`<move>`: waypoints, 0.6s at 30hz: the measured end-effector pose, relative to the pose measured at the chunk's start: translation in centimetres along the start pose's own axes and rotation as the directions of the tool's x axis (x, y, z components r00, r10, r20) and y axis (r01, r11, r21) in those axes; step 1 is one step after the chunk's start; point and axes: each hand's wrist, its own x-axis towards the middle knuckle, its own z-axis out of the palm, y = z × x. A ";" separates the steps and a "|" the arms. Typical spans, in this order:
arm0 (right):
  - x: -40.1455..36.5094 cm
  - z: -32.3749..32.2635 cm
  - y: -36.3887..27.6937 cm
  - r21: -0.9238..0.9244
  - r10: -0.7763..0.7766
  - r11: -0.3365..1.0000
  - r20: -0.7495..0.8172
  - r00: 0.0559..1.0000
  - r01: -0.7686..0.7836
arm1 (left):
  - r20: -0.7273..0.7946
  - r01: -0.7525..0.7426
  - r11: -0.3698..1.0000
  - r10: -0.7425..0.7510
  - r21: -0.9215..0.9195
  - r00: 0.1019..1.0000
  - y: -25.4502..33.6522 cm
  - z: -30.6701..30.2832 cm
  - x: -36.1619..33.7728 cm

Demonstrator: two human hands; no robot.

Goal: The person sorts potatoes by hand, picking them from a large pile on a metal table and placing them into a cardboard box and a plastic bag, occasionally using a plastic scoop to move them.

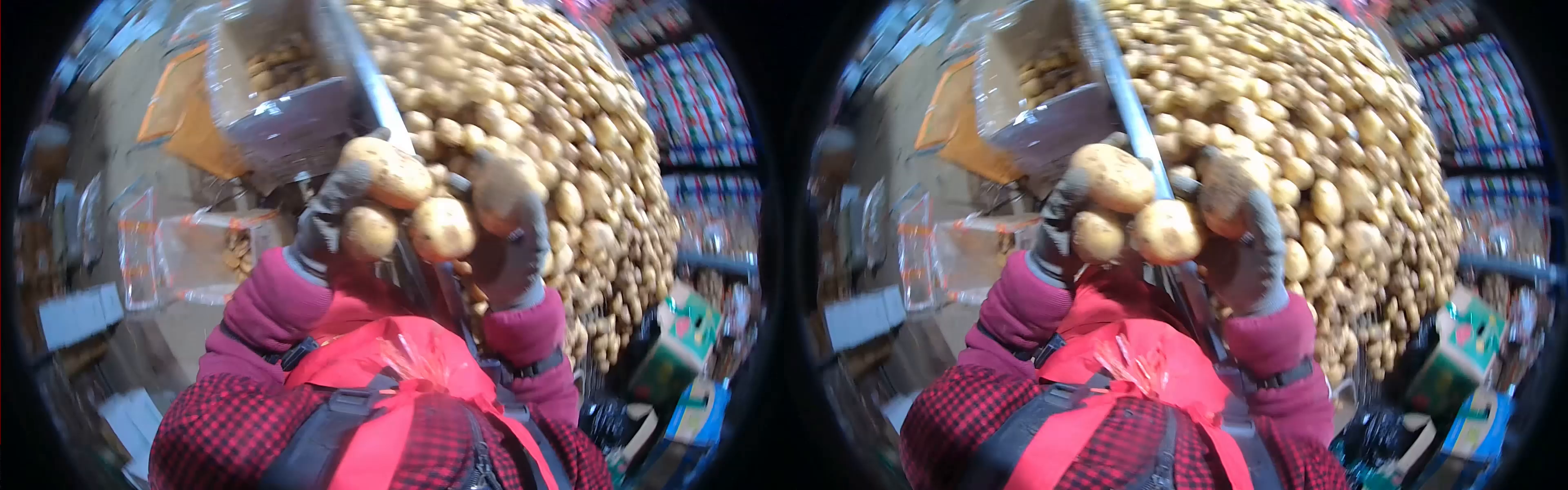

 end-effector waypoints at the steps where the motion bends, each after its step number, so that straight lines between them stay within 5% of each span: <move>1: 0.4 0.6 0.6 -0.038 -0.023 0.999 -0.007 1.000 0.023 | 0.031 -0.038 0.996 0.036 0.084 0.999 0.7 0.1 -0.3; 3: 1.9 -0.8 2.4 -0.103 -0.108 0.990 -0.106 0.988 0.097 | -0.176 -0.017 0.985 0.048 0.173 0.983 1.6 -4.5 -1.6; 4: 1.9 0.6 2.8 0.034 -0.064 0.997 0.032 0.997 0.063 | -0.220 -0.014 0.978 0.060 0.207 0.974 2.2 -6.3 -2.8; 9: 2.2 1.0 3.5 0.066 -0.010 0.998 0.229 0.973 -0.006 | -0.469 -0.057 0.908 0.267 0.416 0.842 7.6 -8.4 -9.6; 10: 2.3 0.9 3.5 0.073 0.005 0.997 0.274 0.962 -0.026 | -0.523 -0.140 0.842 0.445 0.522 0.727 8.2 -9.4 -10.6; 11: 2.3 0.4 3.6 0.034 -0.026 0.999 0.157 0.987 0.021 | -0.503 -0.194 0.851 0.456 0.487 0.734 9.8 -9.4 -12.2; 12: 2.3 -0.1 3.5 0.001 -0.040 0.999 0.095 0.995 0.040 | -0.404 -0.282 0.696 0.646 0.660 0.648 11.4 -10.8 -12.8; 13: 2.1 0.3 3.4 -0.028 -0.052 0.998 0.038 0.998 0.053 | -0.467 -0.227 0.632 0.728 0.741 0.502 13.1 -11.2 -14.3; 14: 2.0 0.7 3.4 -0.056 -0.059 0.997 0.000 0.998 0.059 | -0.317 -0.264 0.488 0.809 0.832 0.496 15.7 -13.2 -16.2; 18: 2.2 2.3 3.4 -0.137 -0.067 0.989 -0.126 0.990 0.050 | -0.457 -0.277 0.504 0.862 0.818 0.220 25.9 -20.5 -24.2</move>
